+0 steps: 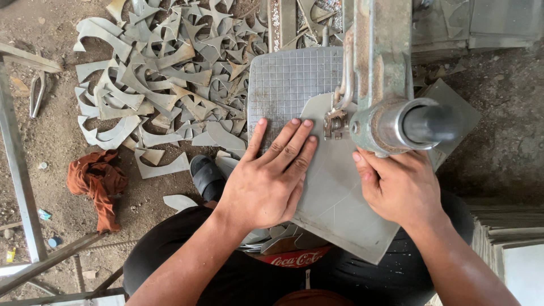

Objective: The person uses a band saw to cut curved shapes from a gray sole material. They guide the material through the blade, following pre-drawn lines, and remove the cut pieces to the side.

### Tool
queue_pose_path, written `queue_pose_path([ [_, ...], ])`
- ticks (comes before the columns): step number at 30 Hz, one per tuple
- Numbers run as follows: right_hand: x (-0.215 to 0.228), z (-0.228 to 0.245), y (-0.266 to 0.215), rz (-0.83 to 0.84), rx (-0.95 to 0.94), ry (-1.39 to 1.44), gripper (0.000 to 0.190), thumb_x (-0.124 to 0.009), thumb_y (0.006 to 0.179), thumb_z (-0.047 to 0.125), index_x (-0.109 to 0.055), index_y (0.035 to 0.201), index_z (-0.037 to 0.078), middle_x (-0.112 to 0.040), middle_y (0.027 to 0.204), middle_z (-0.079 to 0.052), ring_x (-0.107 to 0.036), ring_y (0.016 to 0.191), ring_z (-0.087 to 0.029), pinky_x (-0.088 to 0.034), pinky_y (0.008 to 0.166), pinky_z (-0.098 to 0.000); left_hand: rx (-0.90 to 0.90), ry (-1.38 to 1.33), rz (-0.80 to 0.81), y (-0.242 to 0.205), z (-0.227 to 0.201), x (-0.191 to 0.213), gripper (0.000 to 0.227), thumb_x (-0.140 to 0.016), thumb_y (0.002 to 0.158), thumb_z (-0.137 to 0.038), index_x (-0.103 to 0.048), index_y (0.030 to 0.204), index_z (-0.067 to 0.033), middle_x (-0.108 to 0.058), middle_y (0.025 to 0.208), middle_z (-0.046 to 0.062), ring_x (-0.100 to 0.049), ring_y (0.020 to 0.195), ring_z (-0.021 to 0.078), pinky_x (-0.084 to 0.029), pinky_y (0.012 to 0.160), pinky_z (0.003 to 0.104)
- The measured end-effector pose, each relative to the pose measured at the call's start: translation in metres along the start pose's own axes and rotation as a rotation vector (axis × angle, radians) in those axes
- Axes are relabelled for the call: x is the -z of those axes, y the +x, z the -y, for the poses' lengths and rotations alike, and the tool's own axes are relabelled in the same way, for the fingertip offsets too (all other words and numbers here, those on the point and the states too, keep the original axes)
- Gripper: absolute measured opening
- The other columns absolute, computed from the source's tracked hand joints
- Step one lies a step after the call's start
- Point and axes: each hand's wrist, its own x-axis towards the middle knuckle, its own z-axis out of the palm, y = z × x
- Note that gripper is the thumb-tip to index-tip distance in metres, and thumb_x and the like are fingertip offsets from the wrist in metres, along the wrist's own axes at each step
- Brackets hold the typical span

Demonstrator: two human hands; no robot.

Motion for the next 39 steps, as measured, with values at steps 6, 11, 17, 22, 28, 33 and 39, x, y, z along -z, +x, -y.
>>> queue_pose_path([
  [6,0.001,-0.006,0.008,-0.017,0.050,-0.001,0.014,-0.068,0.098,0.018,-0.076,0.103,0.008,-0.072,0.097,-0.012,-0.067,0.094,-0.036,-0.050,0.088,-0.0489,-0.007,0.022,0.002,0.007,0.002,0.001,0.062,-0.063,0.087,-0.018,-0.055,0.144,0.0058,-0.046,0.157,0.021,-0.042,0.149,0.0328,-0.022,0.124,0.062],
  [11,0.000,-0.010,0.013,0.015,0.009,0.003,0.014,-0.067,0.099,0.020,-0.076,0.101,0.009,-0.072,0.096,-0.011,-0.068,0.094,-0.036,-0.051,0.090,-0.0483,-0.005,0.063,-0.021,0.012,0.001,-0.001,0.060,-0.061,0.088,-0.018,-0.056,0.142,0.0060,-0.047,0.157,0.021,-0.043,0.149,0.0331,-0.023,0.125,0.061],
  [17,0.001,-0.029,0.025,0.038,0.019,0.019,0.018,-0.070,0.085,0.019,-0.076,0.100,0.010,-0.073,0.103,-0.013,-0.067,0.100,-0.038,-0.051,0.093,-0.0471,0.063,0.109,-0.069,0.014,-0.010,-0.008,0.058,-0.057,0.089,-0.018,-0.056,0.142,0.0077,-0.046,0.157,0.023,-0.043,0.148,0.0353,-0.024,0.124,0.060],
  [22,0.005,-0.041,0.045,0.052,0.181,0.010,0.023,-0.070,0.078,0.014,-0.076,0.099,0.012,-0.075,0.100,-0.011,-0.069,0.102,-0.032,-0.038,0.122,-0.0473,0.145,0.120,-0.122,0.017,-0.023,-0.018,0.060,-0.055,0.088,-0.017,-0.054,0.141,0.0115,-0.046,0.155,0.028,-0.043,0.147,0.0400,-0.024,0.123,0.059],
  [28,0.004,-0.048,0.058,0.038,0.218,0.015,0.024,-0.068,0.074,0.010,-0.075,0.097,0.011,-0.076,0.100,-0.010,-0.069,0.104,-0.028,-0.035,0.125,-0.0453,0.172,0.110,-0.160,0.022,-0.023,-0.027,0.062,-0.054,0.087,-0.016,-0.051,0.142,0.0139,-0.046,0.154,0.031,-0.042,0.147,0.0434,-0.024,0.124,0.058],
  [33,0.005,-0.057,0.073,0.012,0.328,0.047,0.028,-0.067,0.070,0.007,-0.074,0.096,0.010,-0.076,0.115,-0.012,-0.065,0.121,-0.027,-0.035,0.123,-0.0446,0.221,0.134,-0.173,0.030,-0.029,-0.036,0.066,-0.052,0.085,-0.015,-0.047,0.141,0.0183,-0.042,0.153,0.037,-0.038,0.147,0.0499,-0.023,0.124,0.057],
  [39,0.003,-0.068,0.083,0.063,0.330,0.087,0.023,-0.077,0.066,0.009,-0.075,0.089,0.012,-0.077,0.106,-0.004,-0.066,0.121,-0.021,-0.035,0.122,-0.0461,0.238,0.115,-0.171,0.034,-0.029,-0.039,0.067,-0.051,0.084,-0.015,-0.045,0.141,0.0204,-0.039,0.154,0.040,-0.035,0.148,0.0528,-0.021,0.125,0.056],
])
